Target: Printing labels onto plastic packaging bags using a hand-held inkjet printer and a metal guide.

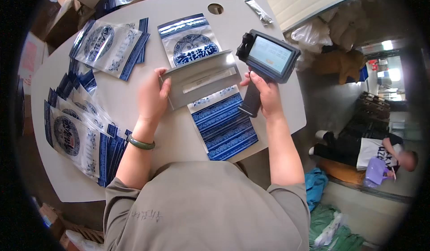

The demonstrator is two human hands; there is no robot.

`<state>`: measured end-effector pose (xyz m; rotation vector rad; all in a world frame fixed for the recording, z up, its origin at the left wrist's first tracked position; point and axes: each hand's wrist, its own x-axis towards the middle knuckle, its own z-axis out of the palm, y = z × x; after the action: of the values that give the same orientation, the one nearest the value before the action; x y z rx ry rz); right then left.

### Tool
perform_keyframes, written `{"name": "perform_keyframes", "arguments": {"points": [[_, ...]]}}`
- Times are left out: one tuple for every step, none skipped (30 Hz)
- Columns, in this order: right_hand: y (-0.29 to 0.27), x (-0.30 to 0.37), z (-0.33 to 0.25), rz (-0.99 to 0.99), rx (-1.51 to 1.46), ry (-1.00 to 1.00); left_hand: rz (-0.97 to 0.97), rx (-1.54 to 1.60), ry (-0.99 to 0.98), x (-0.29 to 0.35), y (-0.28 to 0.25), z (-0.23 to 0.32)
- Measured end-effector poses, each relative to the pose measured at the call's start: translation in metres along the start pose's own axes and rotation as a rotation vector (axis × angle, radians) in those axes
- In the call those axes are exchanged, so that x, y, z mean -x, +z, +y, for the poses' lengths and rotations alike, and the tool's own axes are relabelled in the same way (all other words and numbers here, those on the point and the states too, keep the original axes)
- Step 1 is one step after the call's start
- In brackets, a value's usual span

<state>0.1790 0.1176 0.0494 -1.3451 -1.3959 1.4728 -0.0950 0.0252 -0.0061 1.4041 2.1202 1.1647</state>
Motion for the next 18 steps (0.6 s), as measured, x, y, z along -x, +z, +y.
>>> {"name": "perform_keyframes", "arguments": {"points": [[0.003,-0.005,0.008,0.014,-0.112,-0.041,-0.02,0.06,-0.044,-0.002,-0.001,0.0],[0.005,-0.009,0.013,0.028,-0.223,-0.082,-0.022,0.046,-0.035,-0.004,-0.002,0.002],[0.005,-0.012,0.017,0.013,-0.27,-0.076,-0.072,0.148,-0.135,-0.005,-0.003,0.004],[0.005,-0.012,0.017,0.013,-0.285,-0.074,-0.121,0.25,-0.241,-0.005,-0.005,0.006],[0.005,-0.013,0.016,0.006,-0.295,-0.09,-0.123,0.235,-0.239,-0.005,-0.003,0.005],[0.005,-0.014,0.016,-0.001,-0.304,-0.106,-0.089,0.308,-0.19,-0.005,0.001,0.001],[0.001,-0.017,0.018,-0.048,-0.315,-0.144,-0.056,0.38,-0.141,-0.004,0.001,0.002],[-0.001,-0.018,0.021,-0.029,-0.366,-0.151,-0.059,0.366,-0.142,-0.003,0.001,0.004],[-0.004,-0.017,0.023,-0.044,-0.39,-0.163,-0.062,0.393,-0.145,-0.001,0.003,0.008],[-0.005,-0.016,0.02,-0.059,-0.415,-0.175,-0.064,0.42,-0.148,0.0,0.003,0.014],[-0.005,-0.017,0.02,-0.083,-0.386,-0.191,-0.064,0.405,-0.15,0.001,0.004,0.022],[-0.006,-0.018,0.024,-0.087,-0.399,-0.186,-0.052,0.433,-0.084,0.002,0.006,0.031],[-0.006,-0.018,0.026,-0.033,-0.419,-0.168,-0.04,0.461,-0.017,0.003,0.005,0.037],[-0.007,-0.019,0.029,0.022,-0.439,-0.149,-0.04,0.448,-0.018,0.001,0.001,0.039],[-0.008,-0.02,0.035,0.046,-0.482,-0.152,-0.067,0.432,-0.075,-0.003,-0.003,0.041],[-0.013,-0.023,0.043,0.042,-0.495,-0.149,-0.092,0.415,-0.131,-0.008,-0.005,0.04],[-0.018,-0.027,0.05,0.056,-0.595,-0.152,-0.025,0.324,-0.17,-0.016,-0.003,0.032],[-0.023,-0.029,0.057,0.07,-0.695,-0.156,-0.028,0.314,-0.174,-0.024,0.001,0.028]]}}
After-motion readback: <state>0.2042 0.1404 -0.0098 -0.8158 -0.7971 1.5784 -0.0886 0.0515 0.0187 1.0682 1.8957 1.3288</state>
